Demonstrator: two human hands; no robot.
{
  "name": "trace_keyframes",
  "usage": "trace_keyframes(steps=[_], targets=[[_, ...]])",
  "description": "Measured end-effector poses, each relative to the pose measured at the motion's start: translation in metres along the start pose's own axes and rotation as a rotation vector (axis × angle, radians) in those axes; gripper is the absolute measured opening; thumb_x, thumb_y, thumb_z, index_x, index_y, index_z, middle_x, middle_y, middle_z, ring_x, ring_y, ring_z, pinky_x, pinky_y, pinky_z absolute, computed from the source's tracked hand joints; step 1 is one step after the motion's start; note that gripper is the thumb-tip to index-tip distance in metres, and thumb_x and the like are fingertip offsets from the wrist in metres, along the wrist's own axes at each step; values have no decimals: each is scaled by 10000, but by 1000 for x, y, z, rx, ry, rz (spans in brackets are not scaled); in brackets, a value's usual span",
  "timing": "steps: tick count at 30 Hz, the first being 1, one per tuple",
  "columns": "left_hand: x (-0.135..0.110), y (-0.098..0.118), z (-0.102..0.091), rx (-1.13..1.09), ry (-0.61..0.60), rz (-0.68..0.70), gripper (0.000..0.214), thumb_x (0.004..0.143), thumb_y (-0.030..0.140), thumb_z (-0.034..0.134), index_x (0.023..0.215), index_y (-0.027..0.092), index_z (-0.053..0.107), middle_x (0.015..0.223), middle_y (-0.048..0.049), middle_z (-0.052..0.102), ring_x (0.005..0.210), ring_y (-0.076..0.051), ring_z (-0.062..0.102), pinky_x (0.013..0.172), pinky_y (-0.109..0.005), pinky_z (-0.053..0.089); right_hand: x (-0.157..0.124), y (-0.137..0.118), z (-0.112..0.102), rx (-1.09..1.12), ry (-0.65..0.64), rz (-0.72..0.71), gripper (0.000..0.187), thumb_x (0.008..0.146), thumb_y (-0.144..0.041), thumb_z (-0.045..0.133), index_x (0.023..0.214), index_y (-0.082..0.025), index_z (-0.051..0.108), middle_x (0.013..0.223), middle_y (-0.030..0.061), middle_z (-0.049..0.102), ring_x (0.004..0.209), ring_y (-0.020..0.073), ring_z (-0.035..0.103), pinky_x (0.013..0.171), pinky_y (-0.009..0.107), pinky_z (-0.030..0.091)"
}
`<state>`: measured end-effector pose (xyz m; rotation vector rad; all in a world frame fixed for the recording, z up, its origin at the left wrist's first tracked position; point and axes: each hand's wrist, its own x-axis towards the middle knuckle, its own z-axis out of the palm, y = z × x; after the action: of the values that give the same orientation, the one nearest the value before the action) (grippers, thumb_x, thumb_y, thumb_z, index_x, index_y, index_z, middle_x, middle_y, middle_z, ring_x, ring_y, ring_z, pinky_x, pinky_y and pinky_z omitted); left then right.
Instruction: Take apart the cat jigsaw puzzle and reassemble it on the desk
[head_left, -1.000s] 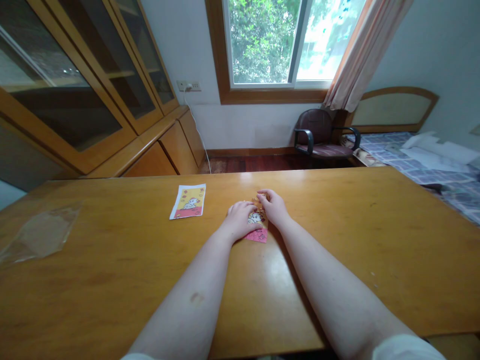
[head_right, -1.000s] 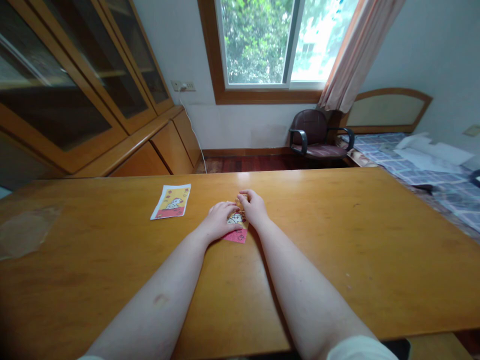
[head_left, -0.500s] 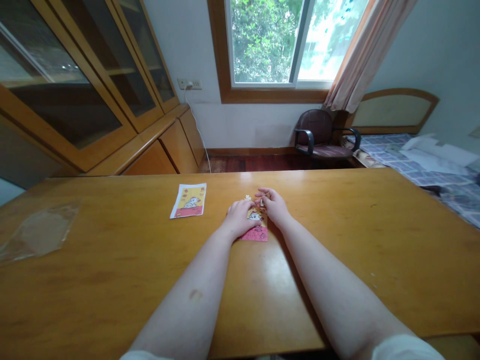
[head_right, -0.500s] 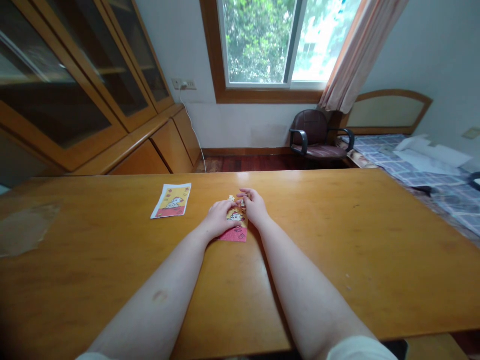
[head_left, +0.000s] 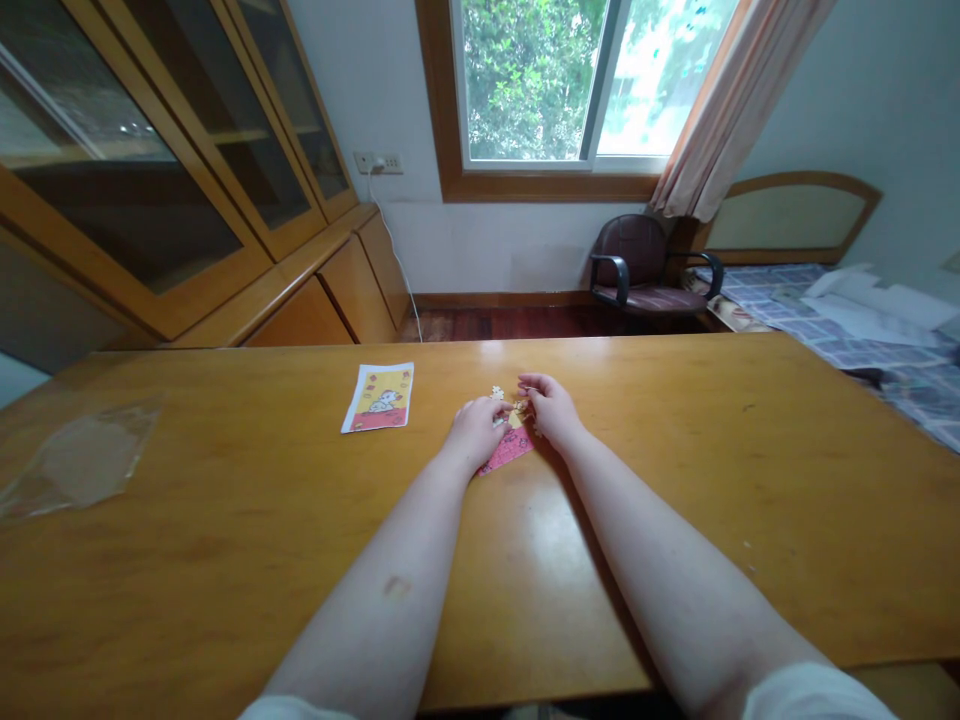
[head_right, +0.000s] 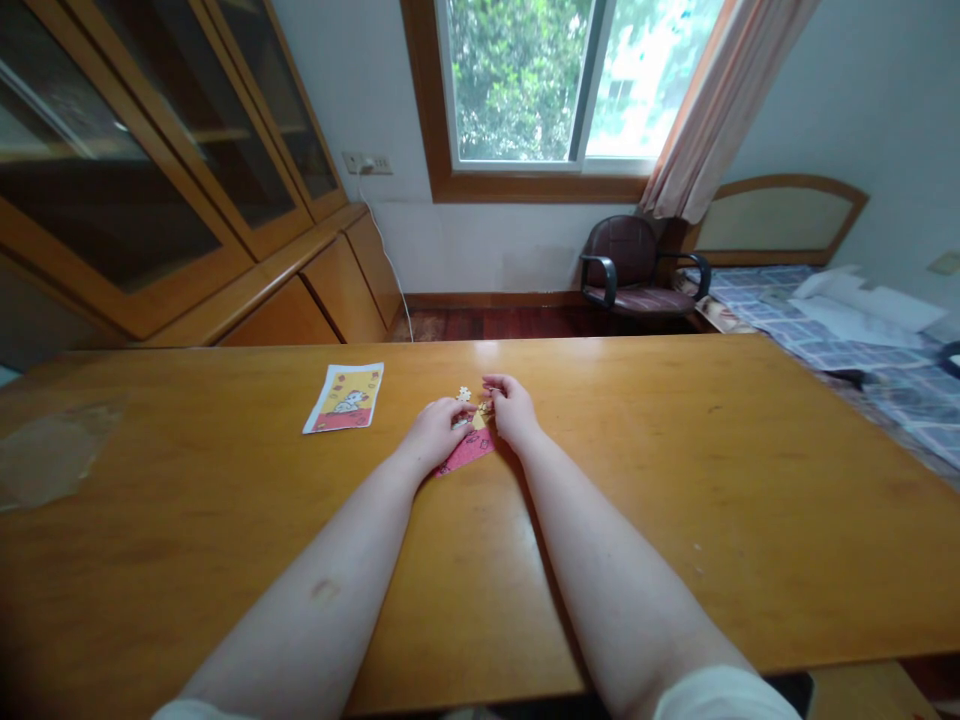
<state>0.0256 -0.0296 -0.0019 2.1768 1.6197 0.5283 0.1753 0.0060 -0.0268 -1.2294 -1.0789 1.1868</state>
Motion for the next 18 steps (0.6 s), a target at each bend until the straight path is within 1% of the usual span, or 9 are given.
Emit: trace_keyframes(steps=[3,5,6,8,10,12,15,18], targets=[[1,0,0,-15,17,39,288,826,189,595,1092,224,699,1085,-67,686,1044,-218,609,964,-336,462,0,0,1,6,-1,1,240,800,-177,490,997,-169,626,1000,80,689,834,158,663,719,295,544],[-1,1,-1,-3,57,51,278,854,203,563,1101,225,688,1118,-69,677,1075,-220,595,984,-342,448,-1,1,1,-13,-22,-22,251,816,-198,494,1025,-170,629,991,79,696,800,157,669,734,312,549],[-3,3,-2,20,80,45,284,865,234,558,1124,231,675,1142,-69,670,1095,-231,584,995,-358,438,-2,1,0,-37,-31,-47,255,819,-207,503,1034,-173,634,989,78,700,804,161,671,756,325,548],[-8,6,-4,100,99,15,359,852,354,592,1191,242,632,1191,-77,649,1129,-278,557,1001,-416,421,-3,1,-2,-102,-41,-114,260,814,-219,531,1043,-178,645,1003,79,708,869,174,672,837,353,532],[-12,10,-5,176,66,0,536,785,499,649,1247,235,588,1238,-103,622,1155,-330,530,996,-466,402,-4,1,-3,-157,-46,-161,266,811,-235,547,1049,-182,656,1036,83,710,951,187,662,914,372,499],[-15,13,-5,214,23,-5,648,731,571,677,1271,232,562,1264,-120,603,1172,-351,513,996,-482,386,-5,0,-5,-191,-41,-171,266,820,-266,544,1042,-184,666,1044,82,713,986,197,654,940,379,481],[-14,13,-4,227,-24,-20,647,712,594,681,1255,261,569,1252,-110,601,1164,-340,522,992,-463,386,-5,-1,-6,-216,0,-170,263,834,-316,525,1007,-187,676,1011,73,718,980,204,651,921,375,481],[-10,10,-4,212,-46,-32,687,663,628,704,1240,276,586,1260,-105,586,1156,-337,530,999,-455,391,-5,-2,-5,-188,27,-168,283,842,-357,501,978,-178,674,985,75,715,939,202,654,863,354,494]])
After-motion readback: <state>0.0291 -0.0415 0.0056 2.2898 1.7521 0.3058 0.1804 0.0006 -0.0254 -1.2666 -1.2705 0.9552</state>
